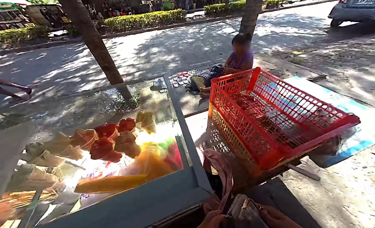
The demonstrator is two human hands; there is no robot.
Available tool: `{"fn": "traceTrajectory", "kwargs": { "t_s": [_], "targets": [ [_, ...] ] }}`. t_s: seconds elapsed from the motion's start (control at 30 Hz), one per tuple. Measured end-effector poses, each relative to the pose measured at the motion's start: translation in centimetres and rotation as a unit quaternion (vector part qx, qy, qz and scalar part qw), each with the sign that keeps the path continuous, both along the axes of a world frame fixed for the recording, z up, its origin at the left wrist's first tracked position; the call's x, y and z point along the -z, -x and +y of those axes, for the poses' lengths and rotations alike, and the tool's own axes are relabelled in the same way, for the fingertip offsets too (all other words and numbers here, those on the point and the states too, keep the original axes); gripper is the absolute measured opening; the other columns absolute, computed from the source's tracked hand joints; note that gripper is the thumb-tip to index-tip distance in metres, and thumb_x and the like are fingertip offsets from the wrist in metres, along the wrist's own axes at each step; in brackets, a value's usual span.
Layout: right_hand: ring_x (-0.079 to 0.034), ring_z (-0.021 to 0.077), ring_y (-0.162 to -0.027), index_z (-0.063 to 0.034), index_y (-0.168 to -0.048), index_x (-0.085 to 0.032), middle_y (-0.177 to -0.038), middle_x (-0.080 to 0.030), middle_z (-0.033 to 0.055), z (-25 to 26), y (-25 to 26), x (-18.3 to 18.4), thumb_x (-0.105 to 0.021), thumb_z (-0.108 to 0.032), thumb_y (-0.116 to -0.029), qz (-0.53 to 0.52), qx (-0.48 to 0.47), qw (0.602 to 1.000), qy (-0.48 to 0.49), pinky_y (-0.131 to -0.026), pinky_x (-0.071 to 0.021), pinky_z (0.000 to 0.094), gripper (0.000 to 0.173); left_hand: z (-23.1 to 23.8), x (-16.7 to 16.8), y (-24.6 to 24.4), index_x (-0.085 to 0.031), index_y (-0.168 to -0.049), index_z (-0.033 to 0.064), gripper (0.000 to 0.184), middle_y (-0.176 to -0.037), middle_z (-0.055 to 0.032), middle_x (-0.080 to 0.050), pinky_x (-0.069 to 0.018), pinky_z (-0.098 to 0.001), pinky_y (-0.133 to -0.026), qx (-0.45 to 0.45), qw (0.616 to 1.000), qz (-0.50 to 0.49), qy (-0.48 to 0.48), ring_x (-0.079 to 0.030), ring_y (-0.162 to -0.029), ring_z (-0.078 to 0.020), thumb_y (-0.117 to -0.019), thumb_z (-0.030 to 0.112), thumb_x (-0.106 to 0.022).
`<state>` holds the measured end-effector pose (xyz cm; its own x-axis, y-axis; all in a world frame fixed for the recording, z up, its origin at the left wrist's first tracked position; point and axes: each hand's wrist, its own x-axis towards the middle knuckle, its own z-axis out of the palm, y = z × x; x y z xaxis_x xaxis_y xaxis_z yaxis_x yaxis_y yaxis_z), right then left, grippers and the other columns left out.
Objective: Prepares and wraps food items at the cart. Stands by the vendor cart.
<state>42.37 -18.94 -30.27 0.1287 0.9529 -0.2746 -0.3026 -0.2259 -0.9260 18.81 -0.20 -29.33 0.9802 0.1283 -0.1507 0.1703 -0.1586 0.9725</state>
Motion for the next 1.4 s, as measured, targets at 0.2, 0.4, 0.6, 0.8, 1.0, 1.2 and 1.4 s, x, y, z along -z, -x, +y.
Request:
{"fn": "traceTrajectory", "kwargs": {
  "t_s": [0.2,0.4,0.6,0.8,1.0,1.2,1.4],
  "targets": [
    [-0.069,0.011,-0.088,-0.0077,-0.124,-0.061,-0.099,-0.071,0.0006,6.5,-4.6,-0.7,-0.04,-0.027,-0.109,-0.056,-0.02,0.998,0.036,-0.081,-0.0601,0.0353,0.032,-0.6,0.1,-6.3,-0.04,-0.15,-0.0101,0.066,-0.162,-0.0358,-0.021,-0.0487,-0.0572,-0.105,0.046,0.953,0.202,-0.223,-0.054,-0.129,-0.0512,-0.0955,0.016,-0.067],
    [-0.069,0.0219,-0.089,-0.0008,-0.115,-0.065,-0.097,-0.069,0.0132,12.8,-5.8,1.1,-0.05,-0.042,-0.1073,-0.219,-0.109,0.954,0.171,-0.084,-0.0575,0.0444,0.045,-0.2,0.6,-8.6,-0.056,-0.137,-0.0068,0.052,-0.147,-0.0318,-0.045,-0.0481,-0.0607,-0.103,0.082,0.908,0.334,-0.241,-0.055,-0.126,-0.0492,-0.0934,0.019,-0.069],
    [-0.064,0.0415,-0.113,0.009,-0.117,-0.063,-0.116,-0.065,0.0288,18.1,-5.6,-0.4,-0.05,-0.054,-0.104,-0.424,-0.254,0.811,0.314,-0.098,-0.0483,0.0595,0.065,-0.3,0.0,-8.6,-0.061,-0.133,-0.0007,0.044,-0.143,-0.0338,-0.045,-0.0496,-0.0604,-0.101,0.015,0.912,0.326,-0.249,-0.054,-0.124,-0.0506,-0.0909,0.01,-0.066],
    [-0.062,0.0416,-0.121,0.0055,-0.116,-0.065,-0.124,-0.065,0.027,21.4,-4.1,-3.7,-0.047,-0.053,-0.1046,-0.478,-0.273,0.771,0.32,-0.097,-0.048,0.063,0.062,-1.1,0.5,-8.1,-0.069,-0.111,-0.0062,0.024,-0.118,-0.0298,-0.06,-0.0568,-0.0533,-0.088,-0.092,0.942,0.14,-0.29,-0.065,-0.103,-0.0448,-0.0895,0.001,-0.061],
    [-0.06,0.0394,-0.125,0.0046,-0.123,-0.063,-0.129,-0.063,0.0251,22.3,-3.1,-4.0,-0.046,-0.051,-0.1054,-0.475,-0.234,0.779,0.337,-0.1,-0.0479,0.0605,0.06,-0.2,-2.6,-9.3,-0.057,-0.129,-0.0067,0.037,-0.128,-0.0296,-0.058,-0.0531,-0.0541,-0.096,-0.061,0.924,0.288,-0.243,-0.063,-0.116,-0.0435,-0.0931,0.001,-0.059],
    [-0.062,0.0389,-0.122,0.0072,-0.126,-0.059,-0.126,-0.063,0.0259,21.4,-1.0,-4.2,-0.051,-0.043,-0.1049,-0.477,-0.207,0.803,0.291,-0.102,-0.0485,0.0558,0.055,-0.3,-1.2,-9.0,-0.069,-0.109,-0.0095,0.023,-0.115,-0.0301,-0.062,-0.0542,-0.0546,-0.092,-0.129,0.947,0.165,-0.244,-0.065,-0.106,-0.044,-0.0889,-0.005,-0.06],
    [-0.06,0.0398,-0.122,0.0053,-0.138,-0.048,-0.128,-0.061,0.0277,19.9,-2.8,-1.4,-0.051,-0.032,-0.1066,-0.402,-0.223,0.848,0.266,-0.105,-0.0463,0.0552,0.048,-0.8,0.9,-8.5,-0.068,-0.089,-0.0088,0.007,-0.094,-0.026,-0.064,-0.0585,-0.0483,-0.078,-0.209,0.933,0.021,-0.293,-0.068,-0.088,-0.0392,-0.0845,-0.006,-0.063]
  ]
}}
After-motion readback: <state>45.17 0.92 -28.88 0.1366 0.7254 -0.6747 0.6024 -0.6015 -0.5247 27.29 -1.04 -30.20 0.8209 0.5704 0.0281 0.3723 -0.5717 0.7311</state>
